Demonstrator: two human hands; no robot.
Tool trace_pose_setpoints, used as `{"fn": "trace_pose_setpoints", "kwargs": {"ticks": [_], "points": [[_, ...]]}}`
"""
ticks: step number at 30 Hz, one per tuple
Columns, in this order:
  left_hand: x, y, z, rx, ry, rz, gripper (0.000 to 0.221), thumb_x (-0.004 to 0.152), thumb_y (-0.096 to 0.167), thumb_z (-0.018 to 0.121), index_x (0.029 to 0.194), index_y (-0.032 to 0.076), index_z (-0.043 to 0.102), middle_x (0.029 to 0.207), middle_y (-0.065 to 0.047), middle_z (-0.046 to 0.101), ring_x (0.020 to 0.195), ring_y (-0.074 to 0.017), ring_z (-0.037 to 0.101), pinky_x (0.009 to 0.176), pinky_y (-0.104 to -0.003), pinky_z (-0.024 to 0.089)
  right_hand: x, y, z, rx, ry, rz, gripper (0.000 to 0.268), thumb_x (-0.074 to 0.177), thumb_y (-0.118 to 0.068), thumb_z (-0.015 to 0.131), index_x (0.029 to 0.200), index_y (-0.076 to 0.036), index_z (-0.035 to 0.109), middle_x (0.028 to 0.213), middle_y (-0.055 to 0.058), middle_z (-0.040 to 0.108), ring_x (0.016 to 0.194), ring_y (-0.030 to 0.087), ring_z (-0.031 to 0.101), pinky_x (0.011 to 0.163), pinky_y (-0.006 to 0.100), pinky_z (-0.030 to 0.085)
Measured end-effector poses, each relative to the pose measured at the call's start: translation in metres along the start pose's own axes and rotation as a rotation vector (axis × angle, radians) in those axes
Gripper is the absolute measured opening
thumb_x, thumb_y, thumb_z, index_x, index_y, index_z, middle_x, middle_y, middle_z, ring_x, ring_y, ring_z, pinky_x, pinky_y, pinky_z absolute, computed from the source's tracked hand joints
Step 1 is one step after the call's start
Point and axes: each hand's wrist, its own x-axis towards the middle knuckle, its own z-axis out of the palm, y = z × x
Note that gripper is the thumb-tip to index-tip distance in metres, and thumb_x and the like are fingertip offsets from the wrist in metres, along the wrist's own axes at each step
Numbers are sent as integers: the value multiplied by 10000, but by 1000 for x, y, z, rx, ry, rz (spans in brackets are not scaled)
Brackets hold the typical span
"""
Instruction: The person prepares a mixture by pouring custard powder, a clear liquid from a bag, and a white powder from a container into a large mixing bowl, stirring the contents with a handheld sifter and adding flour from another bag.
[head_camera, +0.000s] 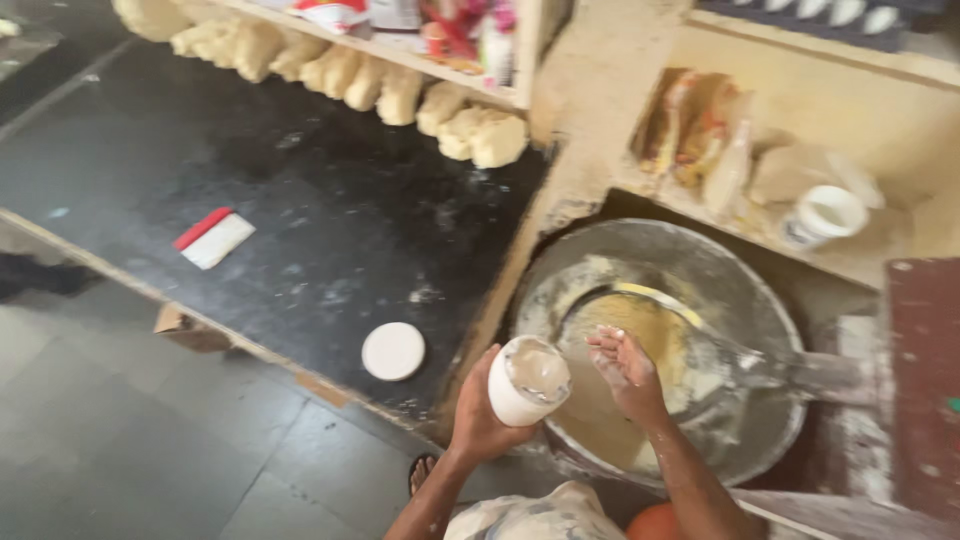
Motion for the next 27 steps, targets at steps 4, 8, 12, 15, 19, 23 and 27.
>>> {"fn": "trace_pose_setpoints", "kwargs": {"ticks": [4, 8, 12, 15, 19, 23, 27], "points": [[-9, -23, -74, -22, 188, -26, 1109, 608, 212, 924, 1515, -27, 333, 1374, -193, 591, 1272, -308, 624, 1070, -407, 503, 44, 2, 103, -105, -139, 111, 439, 965, -261, 589, 1352, -63, 641, 1381, 118, 687, 1281, 228, 624, 1032, 354, 487], [-8, -54, -158, 63, 232, -47, 1178, 545, 201, 942, 1507, -34, 305, 1388, -201, 551, 1267, -314, 597, 1051, -419, 499, 85, -17, 228, -578, -348, -349, 645, 821, -338, 793, 1372, -74, 587, 1478, 214, 538, 1372, 367, 517, 1124, 471, 451], [-3, -78, -221, 170, 224, -55, 1186, 498, 180, 954, 1484, -31, 330, 1382, -208, 538, 1274, -314, 575, 1052, -420, 486, 116, -36, 297, -882, -688, -243, 924, 677, -385, 928, 1457, -97, 527, 1589, 256, 333, 1478, 459, 269, 1063, 646, 293], [-3, -90, -248, 110, 172, -156, 1181, 525, 202, 958, 1495, -16, 320, 1378, -184, 551, 1270, -292, 597, 1051, -406, 506, 122, -41, 316, -1068, -855, 5, 818, 687, -336, 883, 1426, -198, 560, 1591, 177, 333, 1490, 377, 285, 1132, 618, 332], [6, -105, -253, 123, 140, -177, 1184, 501, 204, 954, 1492, -13, 342, 1378, -193, 547, 1273, -319, 588, 1070, -421, 500, 115, -36, 313, -1063, -824, 56, 876, 633, -284, 921, 1411, -179, 532, 1574, 161, 337, 1468, 367, 296, 1129, 586, 335], [21, -109, -255, 209, 109, -69, 1160, 497, 207, 947, 1471, -31, 364, 1401, -238, 524, 1299, -379, 552, 1067, -461, 468, 130, -35, 293, -861, -537, -96, 850, 630, -315, 902, 1395, -168, 560, 1460, 126, 509, 1385, 314, 478, 1139, 474, 436], [43, -105, -259, 228, -59, 51, 1059, 528, 201, 918, 1453, -4, 445, 1354, -222, 601, 1266, -395, 601, 1066, -466, 489, 154, -47, 264, 553, -295, 354, 886, 717, -366, 810, 1500, -101, 492, 1452, 168, 562, 1302, 295, 568, 1100, 451, 445]]}}
